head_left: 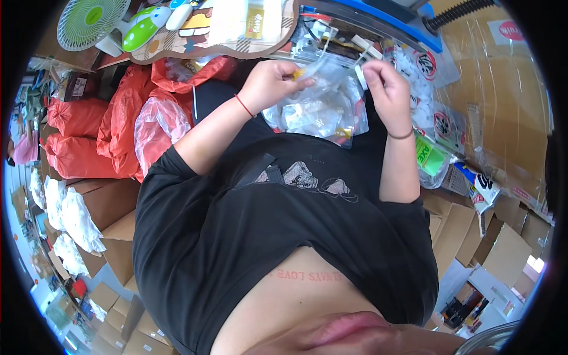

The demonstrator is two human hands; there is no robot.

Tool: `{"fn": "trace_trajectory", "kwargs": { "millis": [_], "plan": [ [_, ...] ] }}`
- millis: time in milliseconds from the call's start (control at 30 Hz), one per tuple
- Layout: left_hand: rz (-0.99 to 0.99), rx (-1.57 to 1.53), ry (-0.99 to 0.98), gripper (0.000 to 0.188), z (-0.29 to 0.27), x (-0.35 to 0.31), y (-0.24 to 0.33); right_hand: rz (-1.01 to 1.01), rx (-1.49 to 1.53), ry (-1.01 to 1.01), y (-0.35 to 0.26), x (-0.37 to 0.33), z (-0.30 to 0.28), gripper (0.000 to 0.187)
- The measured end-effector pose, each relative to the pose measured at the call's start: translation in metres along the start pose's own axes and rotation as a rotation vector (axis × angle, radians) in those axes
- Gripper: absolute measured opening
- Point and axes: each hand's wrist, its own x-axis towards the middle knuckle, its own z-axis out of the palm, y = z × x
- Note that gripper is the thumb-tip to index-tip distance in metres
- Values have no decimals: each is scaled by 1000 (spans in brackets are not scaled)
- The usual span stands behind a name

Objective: Packaging small items into plastic bags and sealing them with a tabletop heat sealer.

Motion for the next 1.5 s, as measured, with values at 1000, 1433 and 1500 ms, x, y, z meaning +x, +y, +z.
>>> {"fn": "trace_trajectory", "kwargs": {
  "millis": [1000,1433,1500],
  "plan": [
    [-78,-409,299,40,15,78,-30,233,-78,-274,71,-82,-78,33],
    [152,-15,298,26,-30,22,-87,245,153,121,20,-44,-29,16],
    [69,-57,151,21,-18,17,-53,133,-7,-145,11,-30,-14,17]
  ]
}}
